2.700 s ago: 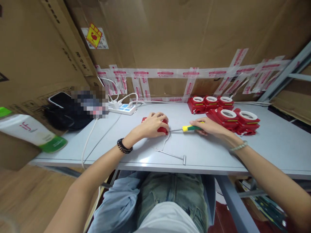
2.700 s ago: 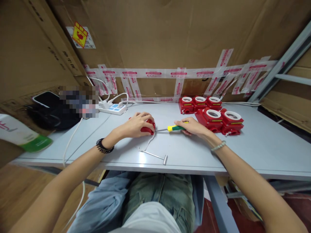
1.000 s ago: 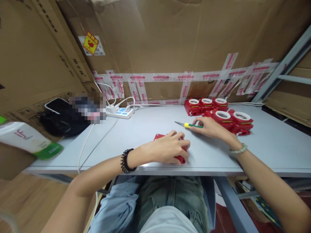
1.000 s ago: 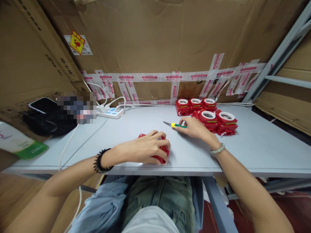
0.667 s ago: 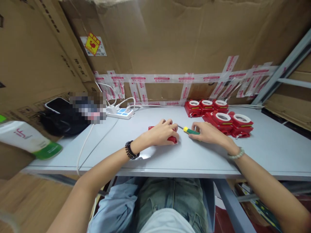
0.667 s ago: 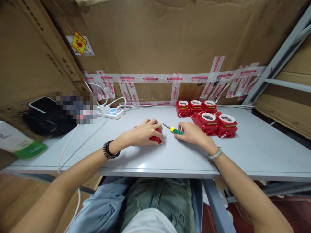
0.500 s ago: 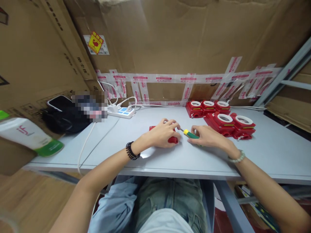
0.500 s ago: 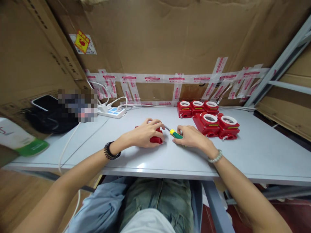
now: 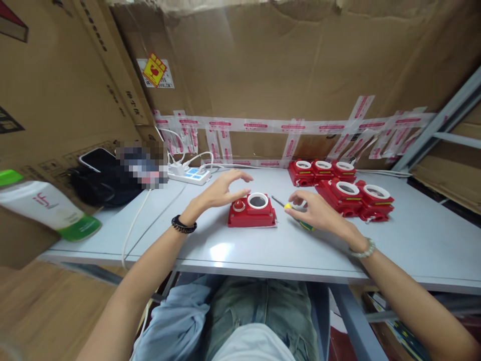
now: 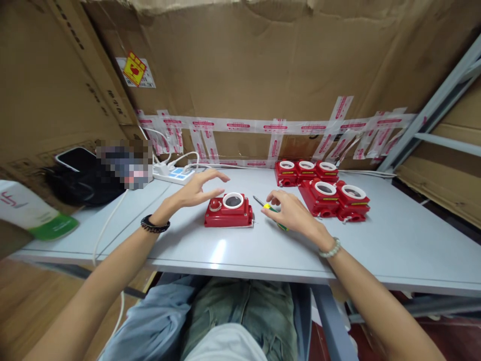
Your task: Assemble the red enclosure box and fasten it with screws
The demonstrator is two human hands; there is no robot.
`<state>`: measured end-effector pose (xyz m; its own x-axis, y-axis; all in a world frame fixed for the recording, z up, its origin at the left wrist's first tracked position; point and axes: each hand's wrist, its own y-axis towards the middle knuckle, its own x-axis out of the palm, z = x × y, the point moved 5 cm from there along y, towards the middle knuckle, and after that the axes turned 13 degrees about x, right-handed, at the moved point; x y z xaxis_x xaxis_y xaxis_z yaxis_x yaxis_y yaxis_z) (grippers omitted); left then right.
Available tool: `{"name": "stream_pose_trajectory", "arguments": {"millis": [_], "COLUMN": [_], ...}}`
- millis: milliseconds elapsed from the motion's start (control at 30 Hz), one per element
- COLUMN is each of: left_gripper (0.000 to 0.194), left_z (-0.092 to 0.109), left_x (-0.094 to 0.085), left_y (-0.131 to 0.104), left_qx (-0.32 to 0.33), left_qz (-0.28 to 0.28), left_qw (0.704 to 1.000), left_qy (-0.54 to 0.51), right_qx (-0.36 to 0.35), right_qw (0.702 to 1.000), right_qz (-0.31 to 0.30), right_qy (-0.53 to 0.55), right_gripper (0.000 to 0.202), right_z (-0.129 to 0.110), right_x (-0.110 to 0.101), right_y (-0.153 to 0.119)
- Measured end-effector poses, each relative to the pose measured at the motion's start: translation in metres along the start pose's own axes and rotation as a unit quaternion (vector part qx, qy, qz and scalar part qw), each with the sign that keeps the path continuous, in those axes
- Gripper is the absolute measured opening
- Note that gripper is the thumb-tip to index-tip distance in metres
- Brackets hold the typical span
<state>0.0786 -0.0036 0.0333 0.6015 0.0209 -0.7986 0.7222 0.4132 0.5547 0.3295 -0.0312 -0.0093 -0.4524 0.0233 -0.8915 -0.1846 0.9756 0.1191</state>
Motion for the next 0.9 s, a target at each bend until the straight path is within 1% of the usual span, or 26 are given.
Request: {"name": "stream_pose_trajectory", "arguments": {"millis": [100,267,400,600,700,900], "left_gripper": [0.032,0.034,0.037,0.052,0.055,0.055], "left_z": [-0.001,0.001,0.002,0.0,0.0,0.007], "left_x": [-0.001,0.001,0.002,0.004,0.006,0.014], "left_y": [0.001,0.001,-0.001,-0.001,-0.002,-0.002], "left_qx": [0.007,-0.009,-0.025,-0.031,-0.038,-0.021], "left_qz": [-0.008,-0.046,-0.078,-0.096,-0.103,-0.1], "left_qw": [1.0,0.999,0.996,0.995,0.994,0.995], "left_qy": [-0.003,0.026,0.034,0.02,0.003,-0.012], "right_qx": [-0.003,0.04,0.065,0.092,0.11,0.131], "right_qw": [1.0,0.999,0.997,0.995,0.993,0.989], "right_qz": [-0.01,-0.026,-0.03,-0.008,0.011,0.065], "right_qy": [-0.014,-0.023,-0.034,-0.038,-0.039,-0.027], "right_gripper": [0.031,0.033,0.026,0.021,0.02,0.033], "right_z": [0.002,0.008,0.007,0.006,0.009,0.014], "right_x": [0.006,0.009,0.009,0.005,0.001,-0.007], "right_y": [0.0,0.001,0.0,-0.002,-0.001,0.002]}}
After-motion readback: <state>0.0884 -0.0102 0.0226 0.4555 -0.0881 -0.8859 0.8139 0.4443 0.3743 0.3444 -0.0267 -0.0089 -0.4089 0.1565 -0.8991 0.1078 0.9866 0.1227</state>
